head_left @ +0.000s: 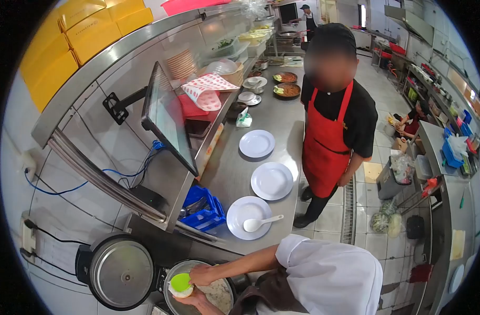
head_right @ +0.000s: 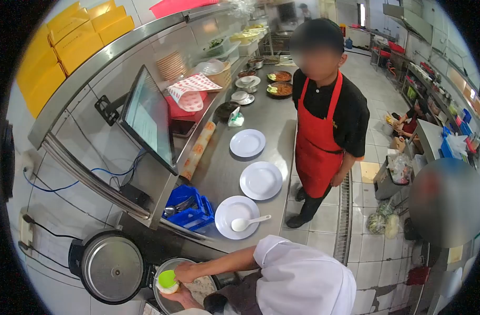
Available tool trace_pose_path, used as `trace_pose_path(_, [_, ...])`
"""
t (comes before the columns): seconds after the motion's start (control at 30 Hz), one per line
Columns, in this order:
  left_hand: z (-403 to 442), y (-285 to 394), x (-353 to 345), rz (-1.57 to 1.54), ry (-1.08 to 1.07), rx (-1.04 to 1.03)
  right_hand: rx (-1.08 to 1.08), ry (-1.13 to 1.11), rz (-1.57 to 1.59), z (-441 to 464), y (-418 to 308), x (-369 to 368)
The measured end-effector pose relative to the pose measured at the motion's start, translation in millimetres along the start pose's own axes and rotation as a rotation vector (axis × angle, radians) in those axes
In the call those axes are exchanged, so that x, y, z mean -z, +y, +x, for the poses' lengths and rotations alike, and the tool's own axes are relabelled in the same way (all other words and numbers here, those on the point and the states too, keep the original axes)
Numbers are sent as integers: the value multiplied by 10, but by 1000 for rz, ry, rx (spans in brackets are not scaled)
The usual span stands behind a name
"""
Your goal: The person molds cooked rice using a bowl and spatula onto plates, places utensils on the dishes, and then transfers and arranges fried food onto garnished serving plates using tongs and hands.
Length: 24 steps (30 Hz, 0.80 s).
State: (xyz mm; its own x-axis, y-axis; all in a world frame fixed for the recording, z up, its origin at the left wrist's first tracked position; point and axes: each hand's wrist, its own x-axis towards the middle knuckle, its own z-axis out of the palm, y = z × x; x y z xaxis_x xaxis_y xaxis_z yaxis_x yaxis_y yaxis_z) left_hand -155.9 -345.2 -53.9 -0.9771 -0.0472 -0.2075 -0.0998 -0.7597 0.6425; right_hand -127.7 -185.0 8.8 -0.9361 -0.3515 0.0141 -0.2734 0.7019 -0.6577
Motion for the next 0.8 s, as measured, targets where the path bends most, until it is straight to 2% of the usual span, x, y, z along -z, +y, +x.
trace_pose_path(0.13, [-60,74,-125,-53,54,31,-71,80,112,-60,-233,112])
trace_pose_path(0.23, [270,6,341,65,-127,-141,-121,-4,136,-112,-333,-66])
trace_pose_path(0.27, [150,43,259,118,-80,-119,-139,3,131,-228,-422,46])
trace_pose_path(0.3, [24,60,85,39,-56,-81,-112,7,79,-171,-349,-63])
trace_pose_path(0.33, [-56,22,-34,-31,-111,-90,-153,52,133,-171,-250,-207])
trace_pose_path(0.37, [-37,-14,-67,41,13,-119,-97,42,201,-195,-225,-231])
trace_pose_path(0.4, [-266,121,-423,185,20,-185,-146,23,68,-195,-215,-220])
trace_pose_path(0.43, [-236,139,-391,325,-93,-314,-126,-55,42,-225,-281,-13])
trace_pose_path(0.47, [-159,106,-369,251,94,-318,-118,-235,-25,-244,-424,262])
trace_pose_path(0.5, [-94,82,-241,112,160,-292,-9,-86,-125,-175,-302,27])
trace_pose_path(0.53, [-75,71,-170,54,101,-314,12,-104,-143,-150,-303,31])
trace_pose_path(0.57, [-205,162,-269,-160,87,-182,-37,-110,-165,-82,-289,-33])
trace_pose_path(0.6, [-304,248,-390,-168,94,-151,-58,-26,-173,-36,-265,-134])
trace_pose_path(0.63, [-313,279,-335,-200,85,-131,-33,-54,-168,-20,-360,-93])
trace_pose_path(0.7, [-335,301,-231,-219,100,-129,-154,-50,-86,-16,-511,10])
trace_pose_path(0.8, [-409,279,-183,-293,200,-132,-92,-71,-95,18,-487,-16])
